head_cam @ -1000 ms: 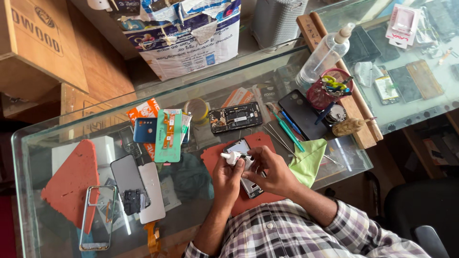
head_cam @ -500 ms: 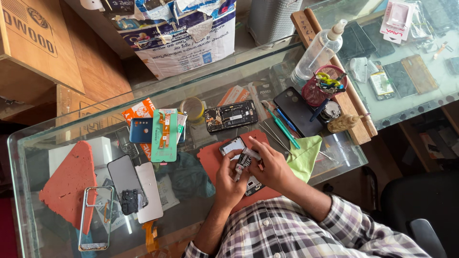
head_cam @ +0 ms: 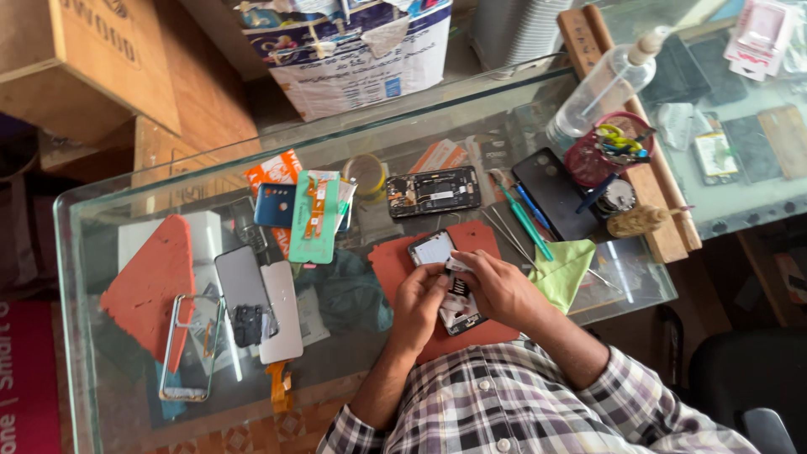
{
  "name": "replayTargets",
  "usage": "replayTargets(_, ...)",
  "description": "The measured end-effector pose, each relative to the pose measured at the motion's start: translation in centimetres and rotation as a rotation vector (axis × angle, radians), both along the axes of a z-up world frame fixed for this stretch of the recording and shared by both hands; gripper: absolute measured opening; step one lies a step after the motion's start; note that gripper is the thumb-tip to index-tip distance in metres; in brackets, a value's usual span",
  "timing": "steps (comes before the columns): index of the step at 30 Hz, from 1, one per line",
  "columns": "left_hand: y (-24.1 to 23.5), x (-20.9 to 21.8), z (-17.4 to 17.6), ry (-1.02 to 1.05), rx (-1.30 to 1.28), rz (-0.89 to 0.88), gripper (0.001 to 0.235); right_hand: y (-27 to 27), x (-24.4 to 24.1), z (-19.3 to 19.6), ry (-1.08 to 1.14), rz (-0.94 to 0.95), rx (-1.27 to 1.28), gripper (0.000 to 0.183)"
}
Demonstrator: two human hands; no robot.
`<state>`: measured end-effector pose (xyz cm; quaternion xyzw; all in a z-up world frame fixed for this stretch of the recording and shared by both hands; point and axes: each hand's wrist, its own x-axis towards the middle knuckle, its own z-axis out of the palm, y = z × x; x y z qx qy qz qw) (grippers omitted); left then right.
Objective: The person cleans the internal components of a mobile phone with a brush and a cloth, applies adhesive from a tube to the frame, and joins a screen assembly to the device.
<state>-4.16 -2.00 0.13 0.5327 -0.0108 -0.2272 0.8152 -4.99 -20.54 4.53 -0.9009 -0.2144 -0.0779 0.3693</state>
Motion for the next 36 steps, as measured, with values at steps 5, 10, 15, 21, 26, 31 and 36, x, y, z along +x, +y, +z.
replayTargets(5, -0.1, -0.3, -0.1, -0.009, 0.124, -0.020, 0.022, -0.1, -0.1, -0.6, -0.018, -0.012, 0.014, 0.035)
replayTargets(10, -0.1, -0.1, -1.1, -0.166, 0.290, 0.070, 0.029, 0.3, 0.2, -0.5, 0.023, -0.011, 0.217, 0.023)
replayTargets(15, 0.0, -0.2, -1.1, -0.196, 0.258, 0.063, 0.032, -0.1, 0.3, -0.4, -0.005, 0.021, 0.133, 0.023)
replayTargets(21, 0.0, -0.2, -0.8, -0.127, 0.210, 0.035, 0.032, -0.3, 0.9, 0.2, -0.056, 0.094, 0.145, 0.031)
replayTargets(26, 0.1, 0.3, 0.3, -0.309, 0.406, 0.111, 0.031, -0.1, 0.8, 0.4, 0.078, 0.135, 0.375, 0.024)
replayTargets(31, 1.2, 0.6, 2.2, -0.696, 0.562, 0.142, 0.031, 0.5, 0.4, -1.8, 0.763, -0.053, 0.799, 0.022)
replayTargets(36, 0.4, 0.3, 2.2, -0.338, 0.413, 0.069, 0.027, 0.4, 0.2, -1.9, 0.320, -0.077, 0.516, 0.010)
